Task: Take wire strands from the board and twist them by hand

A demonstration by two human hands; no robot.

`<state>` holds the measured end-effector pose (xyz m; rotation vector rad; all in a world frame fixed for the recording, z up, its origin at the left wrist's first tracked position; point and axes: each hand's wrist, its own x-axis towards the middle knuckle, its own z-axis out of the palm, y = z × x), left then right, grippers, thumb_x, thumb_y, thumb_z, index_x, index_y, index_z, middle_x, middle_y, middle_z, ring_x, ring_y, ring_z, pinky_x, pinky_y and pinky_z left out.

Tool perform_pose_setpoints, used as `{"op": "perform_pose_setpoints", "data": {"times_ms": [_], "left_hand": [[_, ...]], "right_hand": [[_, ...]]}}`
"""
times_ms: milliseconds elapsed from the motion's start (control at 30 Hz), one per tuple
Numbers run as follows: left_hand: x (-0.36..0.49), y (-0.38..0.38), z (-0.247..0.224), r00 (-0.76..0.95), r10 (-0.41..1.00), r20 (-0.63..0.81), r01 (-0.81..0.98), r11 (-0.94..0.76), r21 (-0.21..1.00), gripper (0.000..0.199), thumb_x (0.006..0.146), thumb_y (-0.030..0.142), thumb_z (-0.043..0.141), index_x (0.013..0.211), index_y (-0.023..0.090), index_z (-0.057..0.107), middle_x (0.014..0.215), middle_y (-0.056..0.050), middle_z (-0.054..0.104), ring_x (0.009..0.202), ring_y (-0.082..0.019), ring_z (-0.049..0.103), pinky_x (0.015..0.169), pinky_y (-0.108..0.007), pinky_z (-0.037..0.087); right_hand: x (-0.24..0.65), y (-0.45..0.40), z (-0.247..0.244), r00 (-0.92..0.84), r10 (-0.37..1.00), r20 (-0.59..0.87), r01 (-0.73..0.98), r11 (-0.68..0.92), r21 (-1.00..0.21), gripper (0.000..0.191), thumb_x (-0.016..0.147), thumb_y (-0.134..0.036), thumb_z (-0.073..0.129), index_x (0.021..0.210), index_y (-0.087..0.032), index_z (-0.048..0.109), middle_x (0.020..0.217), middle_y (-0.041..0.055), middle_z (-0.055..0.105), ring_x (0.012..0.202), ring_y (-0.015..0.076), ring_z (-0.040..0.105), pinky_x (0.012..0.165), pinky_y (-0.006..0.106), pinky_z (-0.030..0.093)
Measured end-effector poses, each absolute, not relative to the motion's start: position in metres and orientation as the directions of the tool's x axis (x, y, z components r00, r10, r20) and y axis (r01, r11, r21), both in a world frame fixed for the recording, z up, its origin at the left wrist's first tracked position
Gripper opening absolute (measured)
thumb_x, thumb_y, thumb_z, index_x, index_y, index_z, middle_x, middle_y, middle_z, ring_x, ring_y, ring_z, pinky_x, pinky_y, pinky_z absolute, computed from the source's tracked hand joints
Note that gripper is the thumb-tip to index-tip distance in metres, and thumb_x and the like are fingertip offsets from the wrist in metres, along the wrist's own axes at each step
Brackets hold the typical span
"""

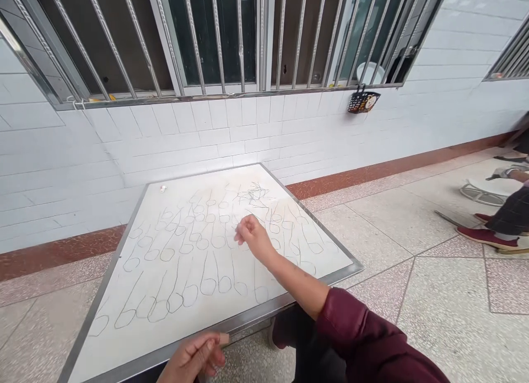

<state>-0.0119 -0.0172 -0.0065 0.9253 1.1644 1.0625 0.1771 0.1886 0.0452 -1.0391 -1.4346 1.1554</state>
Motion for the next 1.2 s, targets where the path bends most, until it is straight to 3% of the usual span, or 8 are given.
{"op": "perform_pose_setpoints", "data": {"times_ms": [100,200,667,767,867,967,1067,1200], "left_hand": [[-0.007,-0.011,0.015,-0.074,0.987,-0.145,-0.084,0.139,0.987,0.046,0.085,0.055,0.065,0.121,0.027,0.071,0.112,-0.010,0.072,0.110,-0.029,0.063,0.088,-0.037,0.052],[0.006,-0.014,0.024,-0.162,0.984,-0.073,-0.200,0.039,0.979,0.047,0.089,0.053,0.060,0.129,0.028,0.065,0.141,-0.009,0.057,0.128,-0.031,0.052,0.098,-0.041,0.048],[0.021,-0.059,0.031,-0.448,0.891,-0.077,-0.501,-0.179,0.847,0.023,0.076,0.038,0.078,0.088,0.018,0.076,0.096,-0.007,0.075,0.086,-0.019,0.066,0.077,-0.029,0.053],[0.021,-0.065,0.029,-0.487,0.873,-0.007,-0.374,-0.201,0.906,0.021,0.081,0.038,0.074,0.092,0.020,0.075,0.096,-0.004,0.073,0.086,-0.017,0.064,0.078,-0.028,0.051],[0.018,-0.071,0.028,-0.546,0.830,0.112,-0.142,-0.223,0.964,0.020,0.087,0.038,0.068,0.096,0.021,0.074,0.102,-0.003,0.069,0.087,-0.017,0.063,0.079,-0.027,0.050],[0.016,-0.075,0.030,-0.562,0.808,0.176,-0.006,-0.217,0.976,0.022,0.089,0.041,0.065,0.097,0.022,0.073,0.107,-0.003,0.066,0.086,-0.016,0.063,0.080,-0.028,0.050],[0.016,-0.076,0.032,-0.554,0.826,0.106,-0.082,-0.181,0.980,0.028,0.089,0.042,0.065,0.110,0.024,0.071,0.108,-0.004,0.068,0.088,-0.016,0.063,0.084,-0.029,0.050],[0.018,-0.075,0.035,-0.479,0.874,-0.087,-0.432,-0.148,0.890,0.041,0.084,0.041,0.073,0.120,0.021,0.068,0.102,-0.006,0.071,0.090,-0.016,0.064,0.083,-0.028,0.051]], "right_hand": [[0.146,0.122,0.043,-0.260,0.932,0.255,-0.300,0.173,-0.938,0.027,0.088,-0.048,0.061,0.087,-0.024,0.049,0.082,0.0001,0.065,0.067,0.0159,0.063,0.059,0.031,0.049],[0.125,0.070,0.039,-0.366,0.902,0.228,-0.374,0.082,-0.924,0.027,0.087,-0.049,0.064,0.084,-0.025,0.051,0.075,-0.0006,0.064,0.062,0.0153,0.060,0.059,0.032,0.049],[0.128,0.002,0.033,-0.478,0.865,0.152,-0.492,-0.121,-0.862,0.027,0.085,-0.049,0.068,0.098,-0.026,0.063,0.085,0.0017,0.065,0.071,0.0147,0.057,0.058,0.026,0.044],[0.131,-0.006,0.035,-0.541,0.841,-0.016,-0.590,-0.393,-0.706,0.028,0.083,-0.048,0.072,0.095,-0.023,0.067,0.093,0.0029,0.064,0.075,0.0127,0.058,0.056,0.022,0.043],[0.136,-0.013,0.041,-0.665,0.719,-0.200,-0.632,-0.685,-0.362,0.037,0.080,-0.050,0.075,0.099,-0.019,0.067,0.096,0.0030,0.063,0.074,0.0090,0.058,0.054,0.017,0.044],[0.141,-0.018,0.048,-0.740,0.637,-0.216,-0.617,-0.771,-0.157,0.033,0.083,-0.045,0.073,0.095,-0.015,0.066,0.093,0.0026,0.062,0.075,0.0074,0.057,0.058,0.014,0.045],[0.142,-0.022,0.051,-0.743,0.654,-0.146,-0.618,-0.753,-0.227,0.017,0.086,-0.030,0.072,0.089,-0.014,0.066,0.093,0.0030,0.063,0.079,0.0086,0.058,0.065,0.016,0.046],[0.141,-0.029,0.048,-0.708,0.706,-0.029,-0.582,-0.606,-0.542,0.014,0.090,-0.030,0.067,0.093,-0.016,0.069,0.101,0.0048,0.062,0.085,0.0109,0.056,0.070,0.019,0.044]]}}
